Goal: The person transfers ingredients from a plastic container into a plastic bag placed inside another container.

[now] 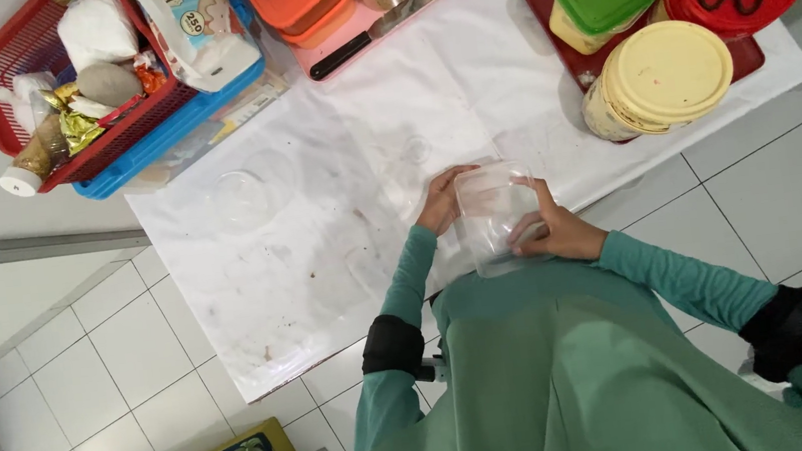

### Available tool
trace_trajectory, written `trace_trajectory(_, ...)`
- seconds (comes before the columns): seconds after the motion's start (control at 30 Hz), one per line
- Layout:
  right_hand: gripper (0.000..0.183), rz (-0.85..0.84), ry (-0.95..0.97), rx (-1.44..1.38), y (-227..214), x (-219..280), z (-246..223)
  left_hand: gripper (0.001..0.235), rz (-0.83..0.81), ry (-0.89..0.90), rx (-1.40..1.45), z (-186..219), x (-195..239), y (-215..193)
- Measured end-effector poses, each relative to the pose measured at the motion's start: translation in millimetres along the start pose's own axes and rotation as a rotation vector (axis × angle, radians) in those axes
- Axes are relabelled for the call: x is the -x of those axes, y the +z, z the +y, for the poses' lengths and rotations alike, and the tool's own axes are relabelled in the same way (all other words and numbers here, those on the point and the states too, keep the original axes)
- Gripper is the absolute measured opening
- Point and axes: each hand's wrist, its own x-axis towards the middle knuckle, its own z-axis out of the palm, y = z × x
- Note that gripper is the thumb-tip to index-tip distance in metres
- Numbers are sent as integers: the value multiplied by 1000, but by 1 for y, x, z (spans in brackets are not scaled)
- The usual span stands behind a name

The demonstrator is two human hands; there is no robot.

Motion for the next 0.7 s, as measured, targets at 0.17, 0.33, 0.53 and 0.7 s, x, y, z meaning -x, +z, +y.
trace_trajectory(0.17, 111, 13, 138, -14, 4, 0, -29, 29, 53, 5, -4, 12, 11, 14)
trace_trajectory(0.33, 112, 47, 211, -25, 5, -2, -21, 38, 28, -27, -3, 24, 18, 24)
trace_trajectory(0.53, 93, -8, -52, -232, -10, -17, 12, 82, -10, -27, 12, 32, 22, 41)
trace_trajectory(0.7, 90, -130, -112, -490, -8, -33, 8, 98, -578, -1, 529, 19, 26, 79)
